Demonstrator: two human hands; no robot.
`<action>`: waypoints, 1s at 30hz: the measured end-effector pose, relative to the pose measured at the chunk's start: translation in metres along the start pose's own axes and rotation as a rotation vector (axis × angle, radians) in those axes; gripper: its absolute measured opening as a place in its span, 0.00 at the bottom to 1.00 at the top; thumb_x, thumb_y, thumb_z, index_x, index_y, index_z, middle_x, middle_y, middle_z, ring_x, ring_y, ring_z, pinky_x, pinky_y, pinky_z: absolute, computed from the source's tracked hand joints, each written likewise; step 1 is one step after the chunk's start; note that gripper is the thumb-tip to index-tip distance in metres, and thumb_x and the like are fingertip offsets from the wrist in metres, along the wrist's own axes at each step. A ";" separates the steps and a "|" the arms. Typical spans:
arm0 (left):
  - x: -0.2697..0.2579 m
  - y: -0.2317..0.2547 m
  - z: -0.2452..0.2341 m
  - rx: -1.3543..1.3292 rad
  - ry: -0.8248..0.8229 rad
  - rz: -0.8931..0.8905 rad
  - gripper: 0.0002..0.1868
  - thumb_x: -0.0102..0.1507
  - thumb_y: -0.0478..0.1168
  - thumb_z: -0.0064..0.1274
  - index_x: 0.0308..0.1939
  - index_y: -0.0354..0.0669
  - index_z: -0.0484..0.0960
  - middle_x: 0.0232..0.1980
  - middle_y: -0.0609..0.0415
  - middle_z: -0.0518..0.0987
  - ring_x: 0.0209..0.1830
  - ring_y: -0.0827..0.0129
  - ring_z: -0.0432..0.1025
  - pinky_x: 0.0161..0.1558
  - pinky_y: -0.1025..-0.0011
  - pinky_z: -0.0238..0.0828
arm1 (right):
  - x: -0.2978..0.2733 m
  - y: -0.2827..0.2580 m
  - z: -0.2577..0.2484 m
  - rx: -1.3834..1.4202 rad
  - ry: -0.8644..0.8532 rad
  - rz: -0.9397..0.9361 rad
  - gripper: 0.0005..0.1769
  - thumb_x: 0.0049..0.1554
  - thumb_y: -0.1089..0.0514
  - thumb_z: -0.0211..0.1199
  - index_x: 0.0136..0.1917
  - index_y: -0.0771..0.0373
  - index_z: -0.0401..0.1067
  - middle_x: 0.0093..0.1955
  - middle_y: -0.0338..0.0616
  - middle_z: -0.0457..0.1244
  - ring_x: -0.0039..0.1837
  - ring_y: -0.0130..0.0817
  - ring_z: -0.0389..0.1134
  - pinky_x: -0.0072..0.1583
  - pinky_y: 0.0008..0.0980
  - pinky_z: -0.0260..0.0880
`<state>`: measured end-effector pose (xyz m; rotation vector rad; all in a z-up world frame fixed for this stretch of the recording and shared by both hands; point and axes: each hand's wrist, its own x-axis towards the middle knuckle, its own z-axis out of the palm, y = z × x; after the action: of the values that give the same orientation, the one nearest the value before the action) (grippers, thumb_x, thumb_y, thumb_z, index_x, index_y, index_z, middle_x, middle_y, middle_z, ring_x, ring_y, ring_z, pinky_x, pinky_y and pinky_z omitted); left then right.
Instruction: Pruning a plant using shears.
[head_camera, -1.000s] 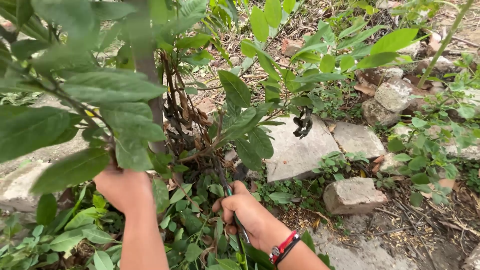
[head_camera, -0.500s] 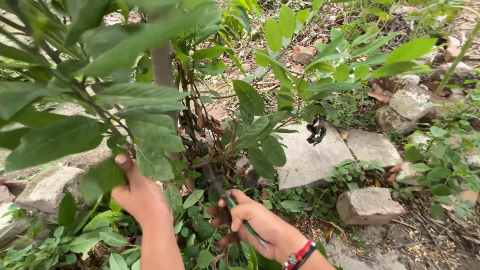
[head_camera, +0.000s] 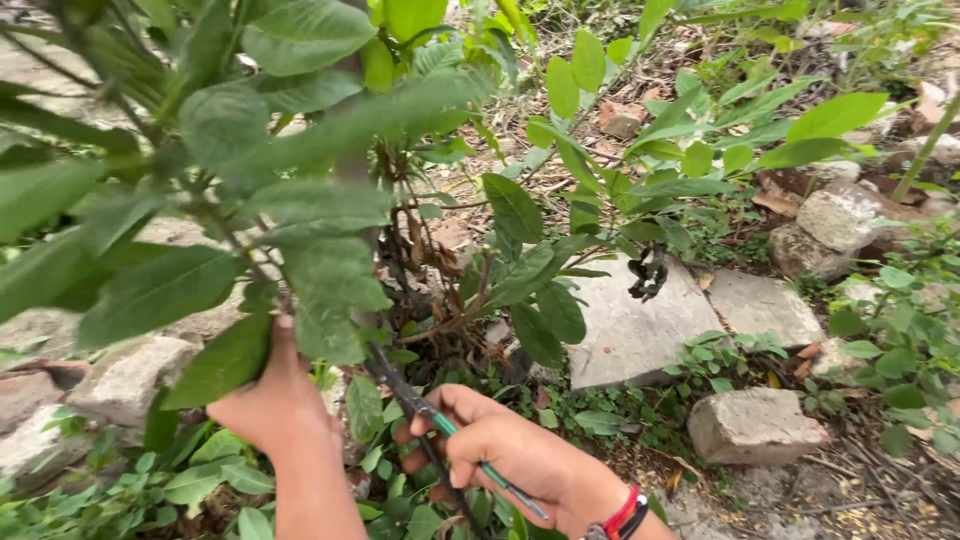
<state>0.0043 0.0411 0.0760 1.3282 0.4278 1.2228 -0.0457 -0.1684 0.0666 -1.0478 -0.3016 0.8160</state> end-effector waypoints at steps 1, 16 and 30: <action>0.003 -0.001 0.000 0.003 0.005 0.008 0.07 0.63 0.28 0.64 0.45 0.32 0.85 0.42 0.49 0.85 0.34 0.71 0.75 0.34 0.73 0.72 | 0.001 0.000 -0.001 0.001 -0.010 -0.001 0.28 0.40 0.69 0.52 0.57 0.65 0.65 0.56 0.46 0.62 0.59 0.34 0.67 0.53 0.33 0.71; 0.012 -0.015 -0.017 -0.040 -0.049 -0.068 0.09 0.61 0.29 0.64 0.44 0.31 0.84 0.42 0.47 0.84 0.35 0.67 0.75 0.37 0.69 0.73 | 0.030 -0.012 0.043 -0.169 0.006 0.109 0.28 0.40 0.66 0.54 0.56 0.64 0.73 0.44 0.39 0.63 0.45 0.28 0.62 0.41 0.26 0.59; 0.014 -0.014 -0.024 -0.272 0.024 -0.758 0.18 0.64 0.46 0.61 0.46 0.33 0.85 0.38 0.53 0.83 0.33 0.67 0.75 0.34 0.68 0.71 | 0.060 -0.023 0.065 -0.489 0.250 0.213 0.10 0.43 0.61 0.59 0.42 0.61 0.68 0.40 0.43 0.57 0.37 0.37 0.50 0.37 0.41 0.44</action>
<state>-0.0044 0.0678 0.0621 0.7949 0.6778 0.6282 -0.0329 -0.0883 0.1095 -1.6469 -0.1795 0.8084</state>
